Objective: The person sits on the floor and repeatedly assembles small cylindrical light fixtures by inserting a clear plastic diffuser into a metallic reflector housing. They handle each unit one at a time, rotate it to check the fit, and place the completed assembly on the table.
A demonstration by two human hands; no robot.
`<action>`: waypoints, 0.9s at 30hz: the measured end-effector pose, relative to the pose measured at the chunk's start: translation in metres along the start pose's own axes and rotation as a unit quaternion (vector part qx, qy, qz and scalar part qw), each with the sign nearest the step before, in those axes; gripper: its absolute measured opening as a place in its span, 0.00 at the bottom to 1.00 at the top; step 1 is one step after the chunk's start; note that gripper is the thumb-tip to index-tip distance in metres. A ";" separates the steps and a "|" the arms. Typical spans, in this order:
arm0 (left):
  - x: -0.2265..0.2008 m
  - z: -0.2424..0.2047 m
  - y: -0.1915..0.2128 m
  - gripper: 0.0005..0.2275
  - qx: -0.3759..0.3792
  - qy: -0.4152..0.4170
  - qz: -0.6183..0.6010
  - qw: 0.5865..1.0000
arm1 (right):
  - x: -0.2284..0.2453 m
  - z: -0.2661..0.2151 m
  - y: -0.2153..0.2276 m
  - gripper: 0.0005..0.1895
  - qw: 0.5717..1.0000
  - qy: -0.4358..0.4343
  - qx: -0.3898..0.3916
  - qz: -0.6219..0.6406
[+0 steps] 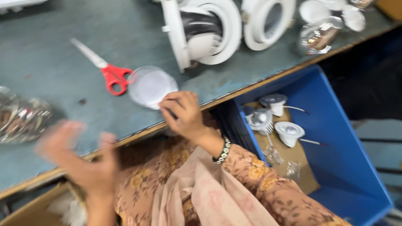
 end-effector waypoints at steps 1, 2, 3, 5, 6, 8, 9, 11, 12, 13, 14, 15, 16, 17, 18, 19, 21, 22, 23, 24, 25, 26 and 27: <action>-0.021 -0.007 -0.009 0.22 0.079 -0.039 0.005 0.996 | 0.001 0.001 0.002 0.11 1.000 -0.008 -0.002 0.003; -0.039 -0.012 -0.019 0.23 0.127 -0.066 0.038 0.989 | 0.001 0.001 0.004 0.11 1.000 -0.016 -0.005 0.006; -0.055 -0.017 -0.027 0.24 0.172 -0.092 0.076 0.978 | 0.001 0.000 0.004 0.11 1.000 -0.023 -0.006 0.014; -0.075 -0.015 -0.040 0.28 0.185 -0.096 0.086 0.974 | -0.002 -0.001 0.004 0.11 0.997 -0.047 -0.014 0.051; -0.081 -0.014 -0.045 0.29 0.189 -0.097 0.093 0.973 | -0.003 -0.002 0.004 0.11 0.996 -0.058 -0.017 0.073; -0.089 -0.010 -0.053 0.33 0.185 -0.102 0.098 0.972 | -0.007 -0.003 0.003 0.11 0.991 -0.076 -0.024 0.109; -0.091 -0.009 -0.057 0.34 0.182 -0.103 0.101 0.973 | -0.008 -0.004 0.003 0.12 0.988 -0.084 -0.026 0.129; -0.092 -0.006 -0.063 0.34 0.180 -0.097 0.117 0.972 | -0.011 -0.004 0.005 0.11 0.983 -0.095 -0.039 0.153; -0.092 -0.005 -0.066 0.34 0.178 -0.093 0.125 0.972 | -0.012 -0.004 0.005 0.11 0.980 -0.100 -0.045 0.166; -0.092 -0.006 -0.067 0.34 0.172 -0.092 0.113 0.974 | -0.013 -0.004 0.006 0.10 0.976 -0.112 -0.051 0.178; -0.092 -0.006 -0.067 0.33 0.166 -0.092 0.101 0.977 | -0.014 -0.004 0.007 0.10 0.973 -0.124 -0.056 0.189; -0.091 -0.008 -0.064 0.33 0.159 -0.088 0.094 0.979 | -0.013 -0.005 0.006 0.10 0.967 -0.136 -0.059 0.205; -0.090 -0.011 -0.060 0.33 0.161 -0.067 0.037 0.984 | -0.013 -0.007 0.006 0.09 0.961 -0.147 -0.069 0.225; -0.090 -0.015 -0.057 0.34 0.161 -0.046 -0.021 0.986 | -0.014 -0.010 0.008 0.09 0.953 -0.157 -0.078 0.245; -0.090 -0.019 -0.054 0.34 0.158 -0.026 -0.080 0.984 | -0.014 -0.012 0.008 0.08 0.946 -0.168 -0.086 0.265; -0.089 -0.025 -0.053 0.35 0.179 0.039 -0.187 0.965 | -0.014 -0.015 0.007 0.08 0.924 -0.190 -0.091 0.319; -0.088 -0.038 -0.050 0.38 0.205 0.163 -0.395 0.881 | -0.009 -0.026 0.004 0.06 0.870 -0.236 -0.097 0.421; -0.089 -0.043 -0.050 0.39 0.217 0.189 -0.488 0.824 | -0.004 -0.033 0.003 0.07 0.839 -0.267 -0.093 0.464; -0.088 -0.046 -0.049 0.41 0.222 0.209 -0.575 0.759 | 0.001 -0.038 -0.001 0.07 0.805 -0.295 -0.086 0.507; -0.087 -0.049 -0.048 0.43 0.224 0.223 -0.656 0.685 | 0.006 -0.041 -0.004 0.07 0.768 -0.324 -0.079 0.547; -0.086 -0.052 -0.044 0.43 0.229 0.233 -0.695 0.640 | 0.013 -0.043 -0.008 0.07 0.769 -0.317 -0.065 0.551; -0.085 -0.056 -0.041 0.43 0.233 0.240 -0.733 0.592 | 0.020 -0.044 -0.012 0.07 0.770 -0.310 -0.050 0.556; -0.084 -0.060 -0.036 0.43 0.236 0.246 -0.768 0.542 | 0.025 -0.045 -0.015 0.07 0.769 -0.305 -0.037 0.561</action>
Point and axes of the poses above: each hand's wrist, its own z-axis towards the middle knuckle, its own y-axis out of the back of the hand, x = y × z, the point moved 2 cm from there along z, towards the middle knuckle, and after that the axes turned 11 degrees about z, right-handed, at the moved point
